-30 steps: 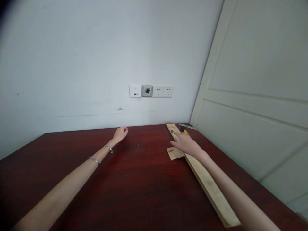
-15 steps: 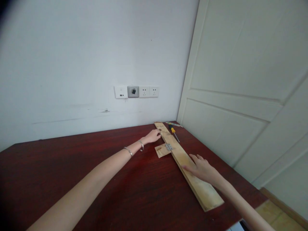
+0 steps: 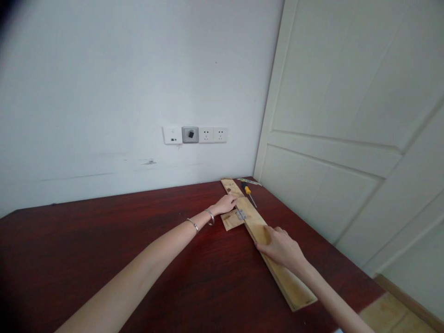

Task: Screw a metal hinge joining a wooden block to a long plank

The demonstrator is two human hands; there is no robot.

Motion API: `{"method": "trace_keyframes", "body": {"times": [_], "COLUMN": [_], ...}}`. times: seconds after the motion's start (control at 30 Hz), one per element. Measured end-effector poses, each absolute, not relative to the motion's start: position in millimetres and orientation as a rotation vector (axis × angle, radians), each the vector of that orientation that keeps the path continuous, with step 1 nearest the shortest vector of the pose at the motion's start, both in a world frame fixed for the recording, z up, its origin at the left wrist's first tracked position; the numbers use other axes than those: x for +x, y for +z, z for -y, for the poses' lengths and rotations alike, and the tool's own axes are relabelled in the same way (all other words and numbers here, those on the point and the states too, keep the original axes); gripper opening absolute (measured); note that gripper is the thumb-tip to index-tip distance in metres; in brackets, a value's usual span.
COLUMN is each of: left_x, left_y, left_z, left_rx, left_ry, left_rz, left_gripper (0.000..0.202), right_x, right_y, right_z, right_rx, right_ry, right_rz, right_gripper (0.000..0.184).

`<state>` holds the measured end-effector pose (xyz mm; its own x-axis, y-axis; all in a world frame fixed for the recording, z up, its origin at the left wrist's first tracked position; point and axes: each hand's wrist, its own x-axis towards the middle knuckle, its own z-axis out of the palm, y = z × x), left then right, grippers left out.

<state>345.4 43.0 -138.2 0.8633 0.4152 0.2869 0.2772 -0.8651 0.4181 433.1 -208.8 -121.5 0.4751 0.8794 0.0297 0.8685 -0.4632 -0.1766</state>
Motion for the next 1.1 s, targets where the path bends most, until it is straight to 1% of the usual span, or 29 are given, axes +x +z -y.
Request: {"method": "trace_keyframes", "body": {"times": [0.07,0.3,0.43,0.57,0.7,0.9,1.0,1.1], "left_x": [345.4,342.3,335.5,321.0,300.5,256.8,225.6,191.5], "left_y": [-138.0,-129.8,-120.5,-113.2,-110.6,-106.4,-105.7,-107.1], "left_z": [-42.9,-44.0,-52.8,-67.3,-79.7,-92.0,-97.2,-100.8], "left_rx": [2.656,2.540,2.391,2.176,1.958,1.724,1.646,1.601], "left_ry": [0.530,0.586,0.753,0.917,0.982,1.058,1.105,1.130], "left_rz": [-0.523,-0.585,-0.754,-0.955,-1.096,-1.121,-1.125,-1.130], "left_gripper": [0.026,0.021,0.015,0.017,0.025,0.018,0.016,0.013], "right_x": [430.8,428.5,420.7,407.1,388.6,348.3,325.6,301.3], "right_y": [-122.6,-127.1,-120.9,-109.9,-99.1,-87.2,-80.2,-73.5], "right_z": [210.6,216.5,221.5,226.0,225.8,217.1,211.4,205.3], "right_rx": [-2.532,-2.453,-2.449,-2.418,-2.369,-2.245,-2.206,-2.156], "right_ry": [0.083,0.052,0.078,0.009,-0.040,-0.085,-0.099,0.007], "right_rz": [1.482,1.429,1.408,1.434,1.490,1.608,1.693,1.816], "right_gripper": [0.063,0.067,0.067,0.061,0.058,0.054,0.057,0.063]}}
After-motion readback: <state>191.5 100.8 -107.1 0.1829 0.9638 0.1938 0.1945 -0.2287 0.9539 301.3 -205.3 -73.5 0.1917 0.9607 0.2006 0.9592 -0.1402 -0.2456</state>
